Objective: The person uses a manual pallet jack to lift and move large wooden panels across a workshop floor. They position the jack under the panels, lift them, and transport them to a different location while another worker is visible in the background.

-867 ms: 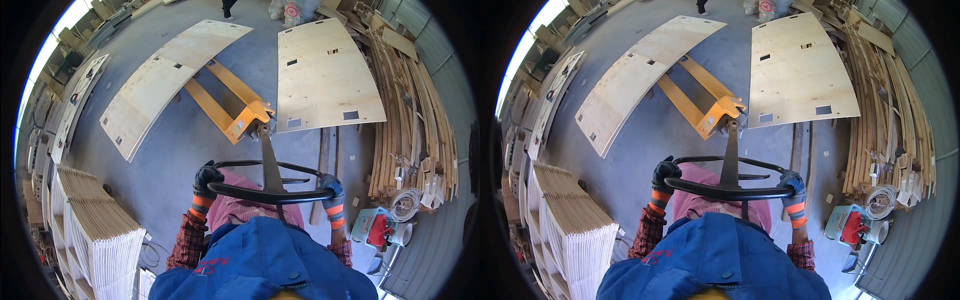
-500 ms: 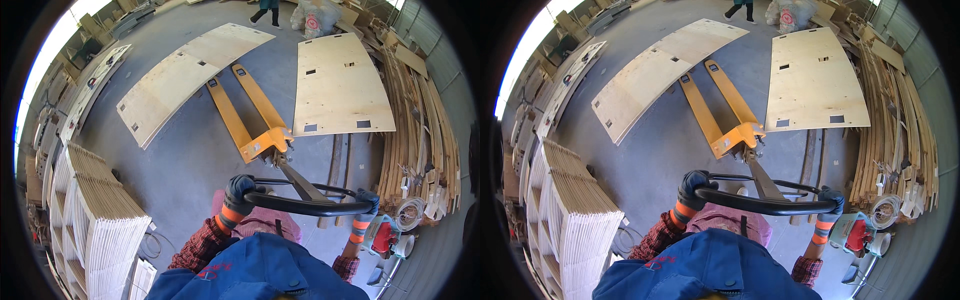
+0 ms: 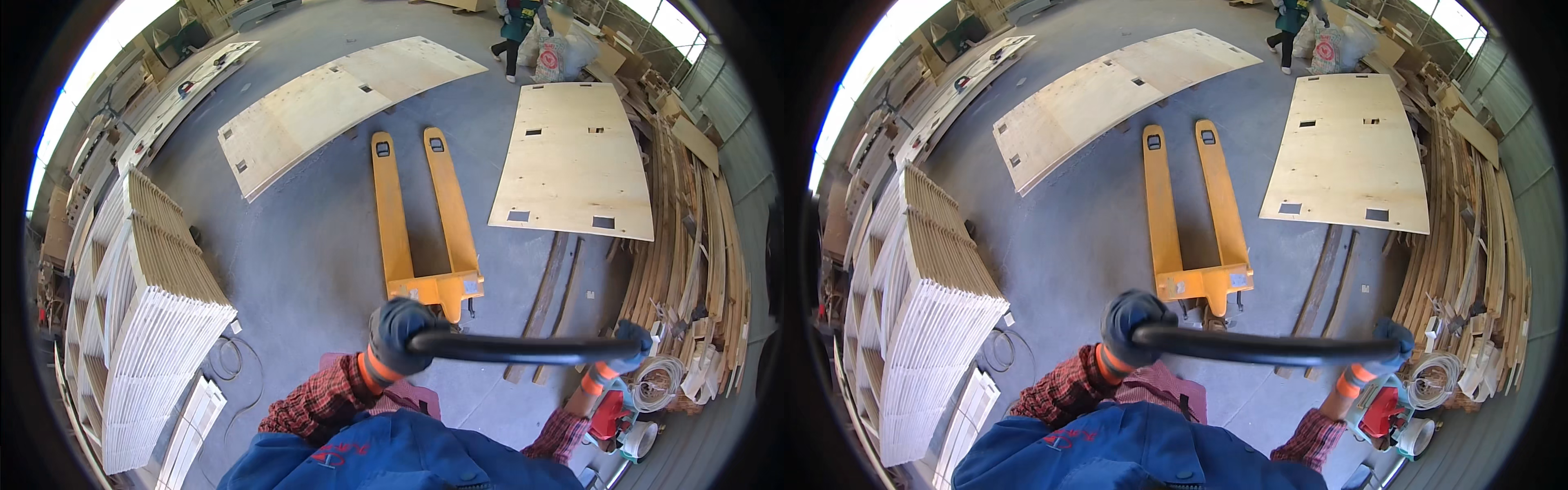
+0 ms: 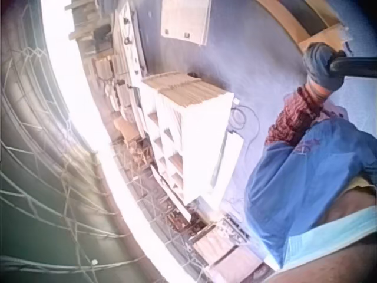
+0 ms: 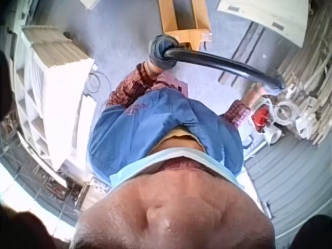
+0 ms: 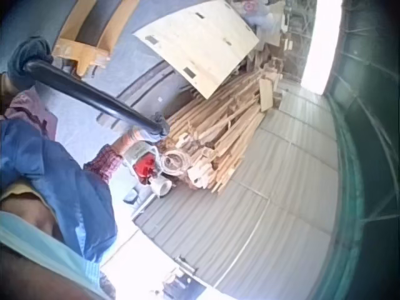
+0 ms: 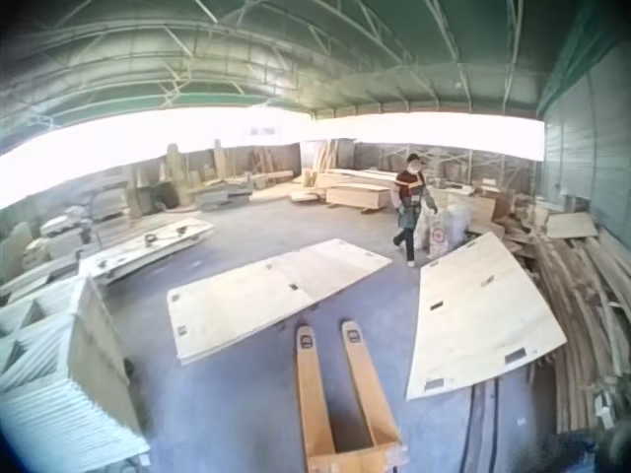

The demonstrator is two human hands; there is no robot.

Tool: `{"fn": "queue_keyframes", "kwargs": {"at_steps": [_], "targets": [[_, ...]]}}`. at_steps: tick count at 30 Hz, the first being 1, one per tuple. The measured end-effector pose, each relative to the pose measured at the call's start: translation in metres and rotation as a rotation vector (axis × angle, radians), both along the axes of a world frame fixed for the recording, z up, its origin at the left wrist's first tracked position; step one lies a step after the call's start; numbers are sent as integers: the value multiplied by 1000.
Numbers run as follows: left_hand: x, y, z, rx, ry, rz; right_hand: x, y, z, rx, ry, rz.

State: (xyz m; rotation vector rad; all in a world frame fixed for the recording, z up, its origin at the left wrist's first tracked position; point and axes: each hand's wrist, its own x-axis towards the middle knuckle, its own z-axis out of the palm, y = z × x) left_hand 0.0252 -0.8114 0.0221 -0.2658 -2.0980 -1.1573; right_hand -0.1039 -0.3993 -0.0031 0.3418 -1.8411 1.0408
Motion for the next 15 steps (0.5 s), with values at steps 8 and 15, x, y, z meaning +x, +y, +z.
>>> {"fn": "queue_keyframes", "kwargs": {"at_steps": [8, 15], "targets": [[109, 12, 13, -124, 21, -200, 174, 3, 15, 22, 58, -200], [100, -14, 6, -170, 192, -79, 288, -16, 13, -87, 3, -83]]}}
